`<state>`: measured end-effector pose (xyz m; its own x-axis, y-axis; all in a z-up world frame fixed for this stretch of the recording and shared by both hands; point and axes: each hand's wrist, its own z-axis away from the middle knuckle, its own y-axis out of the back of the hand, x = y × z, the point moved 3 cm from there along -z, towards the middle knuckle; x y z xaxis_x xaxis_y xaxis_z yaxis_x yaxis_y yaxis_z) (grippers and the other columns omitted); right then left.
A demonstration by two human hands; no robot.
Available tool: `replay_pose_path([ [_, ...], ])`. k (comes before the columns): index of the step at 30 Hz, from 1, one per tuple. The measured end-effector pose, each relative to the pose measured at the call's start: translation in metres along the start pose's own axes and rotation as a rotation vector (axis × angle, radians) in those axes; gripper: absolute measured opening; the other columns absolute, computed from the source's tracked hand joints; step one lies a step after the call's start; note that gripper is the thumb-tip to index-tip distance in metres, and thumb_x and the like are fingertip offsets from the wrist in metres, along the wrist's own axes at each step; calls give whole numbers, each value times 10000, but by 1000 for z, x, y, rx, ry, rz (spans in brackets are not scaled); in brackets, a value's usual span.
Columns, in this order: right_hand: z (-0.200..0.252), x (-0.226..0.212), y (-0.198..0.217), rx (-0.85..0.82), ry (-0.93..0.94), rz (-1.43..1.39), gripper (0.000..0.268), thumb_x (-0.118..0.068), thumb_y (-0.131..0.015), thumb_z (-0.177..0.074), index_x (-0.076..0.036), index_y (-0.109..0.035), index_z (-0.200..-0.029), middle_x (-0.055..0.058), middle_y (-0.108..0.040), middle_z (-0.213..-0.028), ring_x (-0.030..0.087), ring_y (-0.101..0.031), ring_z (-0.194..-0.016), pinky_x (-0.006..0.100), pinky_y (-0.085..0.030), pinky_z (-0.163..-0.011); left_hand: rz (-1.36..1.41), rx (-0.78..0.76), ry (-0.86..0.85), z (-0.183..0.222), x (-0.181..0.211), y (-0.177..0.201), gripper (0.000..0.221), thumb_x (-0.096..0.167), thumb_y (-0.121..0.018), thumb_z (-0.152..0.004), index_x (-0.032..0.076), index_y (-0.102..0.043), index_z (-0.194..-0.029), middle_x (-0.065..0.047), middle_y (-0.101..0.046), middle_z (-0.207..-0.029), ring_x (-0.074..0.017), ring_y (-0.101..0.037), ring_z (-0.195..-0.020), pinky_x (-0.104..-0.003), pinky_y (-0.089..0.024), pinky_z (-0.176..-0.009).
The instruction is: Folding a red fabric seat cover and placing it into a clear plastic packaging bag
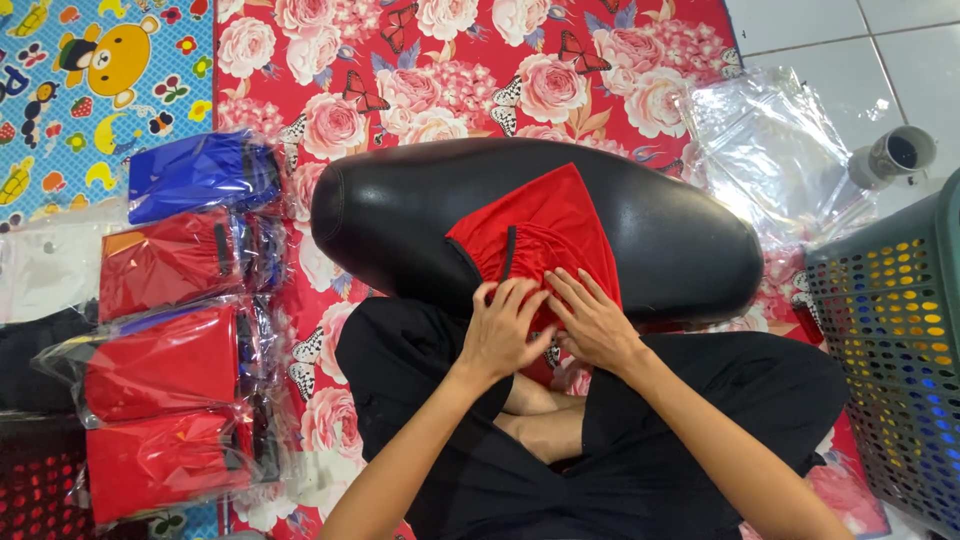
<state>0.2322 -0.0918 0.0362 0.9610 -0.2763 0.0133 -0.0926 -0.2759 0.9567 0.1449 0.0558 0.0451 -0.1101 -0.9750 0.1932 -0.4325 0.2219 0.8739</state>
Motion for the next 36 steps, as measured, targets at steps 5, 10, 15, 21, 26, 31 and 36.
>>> replay_pose_path([
  [5,-1,-1,-3,-17,-27,-19,722,-280,-677,-700,-91,-524,-1380,146,-451,-1531,265,-395,-1482,464,-248,-1258,-48,-173,2,30,-15,-15,790,292,-673,-716,111,-493,-1464,-89,-500,-1440,-266,-429,-1415,-513,-290,-1145],
  [10,3,0,-1,-33,-25,-28,718,-208,-687,-693,-63,-517,-1376,166,-446,-1535,280,-395,-1480,464,-242,-1261,-146,39,-42,30,-17,-24,457,80,-479,-945,114,-569,-1391,-81,-578,-1338,-222,-541,-1322,-475,-307,-1154],
  [15,5,5,21,138,28,-157,506,-173,-746,-760,-20,-601,-1220,150,-614,-1306,279,-562,-1338,464,-328,-1219,182,165,-17,17,-25,-4,254,123,-708,-807,61,-726,-1053,-73,-603,-1147,-243,-645,-1166,-437,-411,-1153],
  [21,0,4,54,287,-85,-584,306,-81,-769,-751,-126,-742,-1052,-11,-759,-1029,218,-711,-1099,475,-408,-1140,437,129,178,22,-61,7,306,172,-795,-771,217,-720,-1064,48,-604,-973,-176,-696,-1026,-321,-518,-1055],
  [26,-23,11,74,189,-605,-938,221,-69,-811,-776,-121,-786,-989,44,-786,-920,256,-723,-943,441,-509,-941,773,80,648,-12,-64,71,376,108,-707,-780,143,-671,-1153,-122,-719,-1048,-339,-678,-1120,-471,-500,-1022],
  [31,-46,39,60,121,-1196,-1184,186,-291,-847,-855,-189,-767,-989,55,-692,-837,179,-661,-799,391,-525,-791,913,-12,887,-40,-66,75,367,242,-626,-989,87,-588,-1320,-253,-679,-1223,-441,-596,-1266,-543,-464,-1069],
  [36,-70,44,73,230,-1503,-1543,204,-252,-813,-913,-85,-702,-874,47,-673,-761,183,-706,-728,310,-590,-685,703,-106,981,-53,-84,33,356,357,-646,-1005,33,-676,-1149,-246,-723,-1108,-427,-673,-1136,-510,-552,-944],
])
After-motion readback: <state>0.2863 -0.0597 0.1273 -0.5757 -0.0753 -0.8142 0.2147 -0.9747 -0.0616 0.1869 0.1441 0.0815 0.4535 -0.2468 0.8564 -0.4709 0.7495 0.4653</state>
